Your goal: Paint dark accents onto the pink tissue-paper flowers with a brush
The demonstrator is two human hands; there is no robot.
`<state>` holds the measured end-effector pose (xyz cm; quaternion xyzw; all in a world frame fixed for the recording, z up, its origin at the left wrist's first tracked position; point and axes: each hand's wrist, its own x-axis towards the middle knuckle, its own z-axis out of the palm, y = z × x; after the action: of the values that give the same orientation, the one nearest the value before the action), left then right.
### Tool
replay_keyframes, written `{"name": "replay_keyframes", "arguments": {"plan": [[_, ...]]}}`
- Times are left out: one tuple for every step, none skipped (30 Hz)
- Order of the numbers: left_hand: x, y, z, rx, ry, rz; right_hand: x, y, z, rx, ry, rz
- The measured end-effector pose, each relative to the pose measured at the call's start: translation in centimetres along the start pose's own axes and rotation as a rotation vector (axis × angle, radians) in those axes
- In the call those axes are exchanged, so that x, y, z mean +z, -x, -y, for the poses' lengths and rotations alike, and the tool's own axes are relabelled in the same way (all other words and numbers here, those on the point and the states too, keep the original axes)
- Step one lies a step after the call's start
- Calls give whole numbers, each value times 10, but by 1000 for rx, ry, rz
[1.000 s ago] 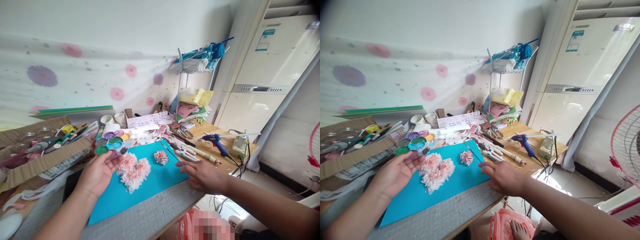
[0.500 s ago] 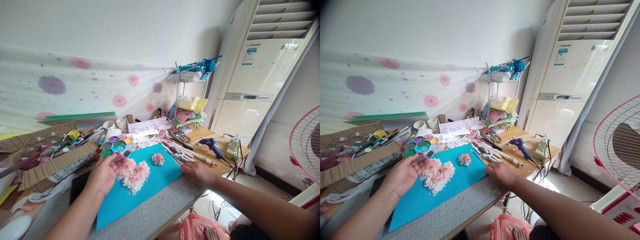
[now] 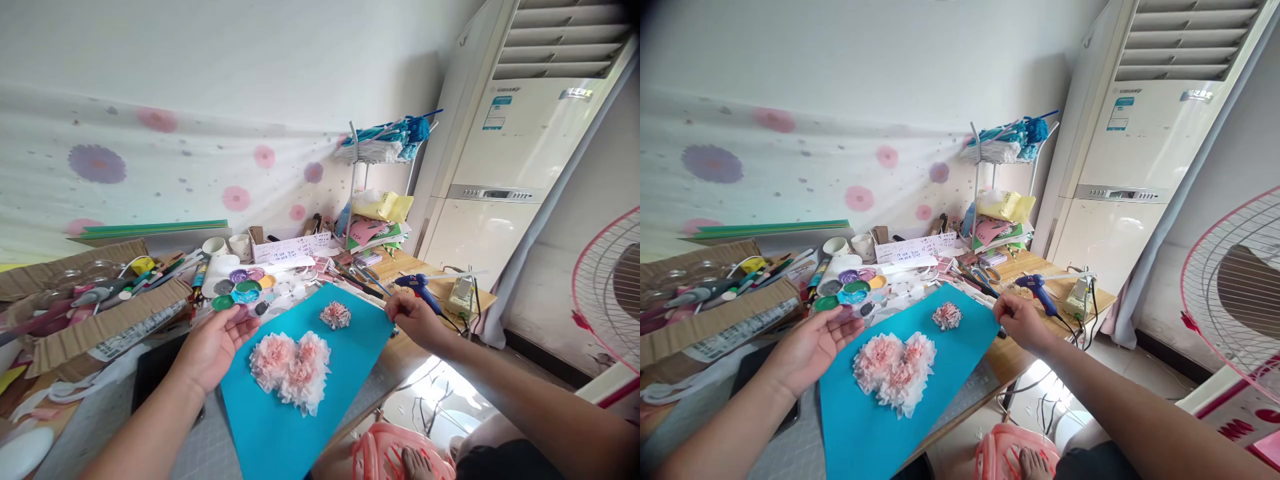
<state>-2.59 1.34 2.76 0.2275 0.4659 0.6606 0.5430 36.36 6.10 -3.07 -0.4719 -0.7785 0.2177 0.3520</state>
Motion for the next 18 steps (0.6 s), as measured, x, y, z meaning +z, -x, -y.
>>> {"name": "replay_keyframes", "arguments": {"plan": [[1, 1, 2, -7, -3, 9, -4, -1, -3, 14, -14, 2], [1, 3, 4, -15, -5, 17, -8, -2, -6, 28, -26, 6], [2, 4, 5, -24, -7, 25, -10, -4, -9, 42, -36, 12], [3, 5, 7, -34, -10, 32, -12, -5, -12, 55, -44, 19], [3, 6, 9, -44, -12, 36, -14, -8, -15, 66, -48, 24], [4, 6, 11, -53, -14, 37, -15, -10, -17, 74, -48, 27], [5, 7, 12, -60, -15, 38, -16, -14, -20, 77, -43, 29], [5, 8, 13, -65, -16, 36, -16, -17, -22, 77, -35, 29], [6, 9, 14, -69, -16, 35, -16, -22, -23, 71, -22, 31], [6, 10, 15, -72, -17, 34, -15, -26, -24, 61, -6, 34], [7, 11, 17, -78, -19, 35, -13, -31, -24, 46, 14, 43], [7, 13, 19, -84, -21, 35, -11, -37, -23, 27, 38, 56], [7, 14, 20, -91, -24, 39, -8, -43, -22, 3, 63, 76], [7, 14, 22, -98, -27, 43, -5, -49, -21, -26, 89, 101], [6, 15, 24, -104, -30, 47, -1, -55, -18, -59, 114, 131], [6, 15, 26, -110, -32, 48, 3, -62, -16, -98, 136, 168], [6, 16, 28, -116, -34, 46, 7, -68, -13, -142, 155, 208], [5, 16, 29, -120, -34, 42, 11, -75, -11, -187, 171, 251]]}}
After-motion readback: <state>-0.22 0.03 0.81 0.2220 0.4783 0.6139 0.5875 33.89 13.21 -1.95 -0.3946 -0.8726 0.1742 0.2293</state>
